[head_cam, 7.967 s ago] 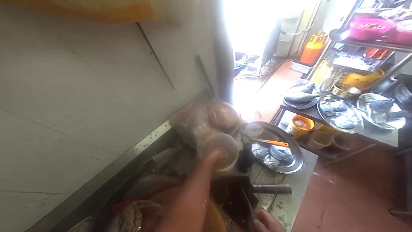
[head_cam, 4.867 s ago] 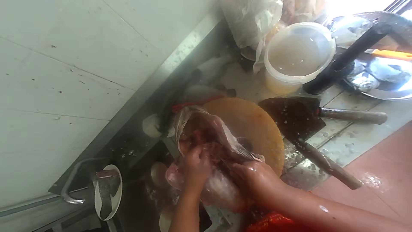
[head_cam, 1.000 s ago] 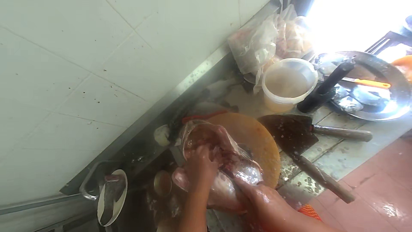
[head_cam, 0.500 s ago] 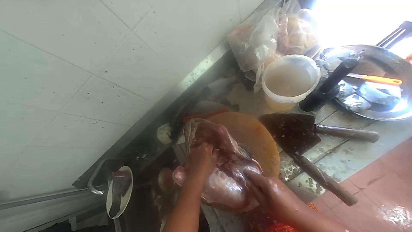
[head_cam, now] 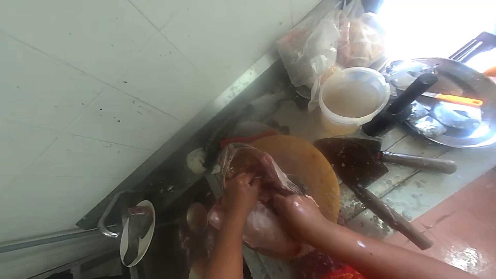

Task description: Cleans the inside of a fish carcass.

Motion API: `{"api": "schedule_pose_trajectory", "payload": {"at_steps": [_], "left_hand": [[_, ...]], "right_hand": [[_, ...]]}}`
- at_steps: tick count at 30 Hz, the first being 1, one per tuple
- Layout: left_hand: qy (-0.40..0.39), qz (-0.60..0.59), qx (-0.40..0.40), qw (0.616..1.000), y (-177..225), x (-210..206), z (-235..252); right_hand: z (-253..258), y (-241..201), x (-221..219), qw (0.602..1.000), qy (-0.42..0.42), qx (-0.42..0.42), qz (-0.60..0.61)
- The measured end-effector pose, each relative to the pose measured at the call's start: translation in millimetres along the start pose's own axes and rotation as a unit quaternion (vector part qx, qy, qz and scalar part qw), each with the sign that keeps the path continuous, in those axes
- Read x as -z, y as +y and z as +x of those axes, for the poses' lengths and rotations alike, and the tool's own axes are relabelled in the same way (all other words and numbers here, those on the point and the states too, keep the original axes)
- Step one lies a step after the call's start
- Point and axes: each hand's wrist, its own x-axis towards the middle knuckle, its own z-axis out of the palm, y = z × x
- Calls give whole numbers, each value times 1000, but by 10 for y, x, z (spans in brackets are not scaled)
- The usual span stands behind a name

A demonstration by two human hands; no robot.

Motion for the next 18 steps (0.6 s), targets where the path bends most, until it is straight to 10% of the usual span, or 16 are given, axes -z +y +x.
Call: {"api": "schedule_pose_trajectory", "payload": {"at_steps": [8,15,18], "left_hand": [[47,-263,136,954,-219,49,-15],[98,-747,124,646,-202,112,4],[46,-776,20,629,-91,255,6]], "right_hand": [[120,80,-6,994,-2,81,71],[-222,385,-46,983,16,119,139],[-265,453,-143,981,48,109,152]]}}
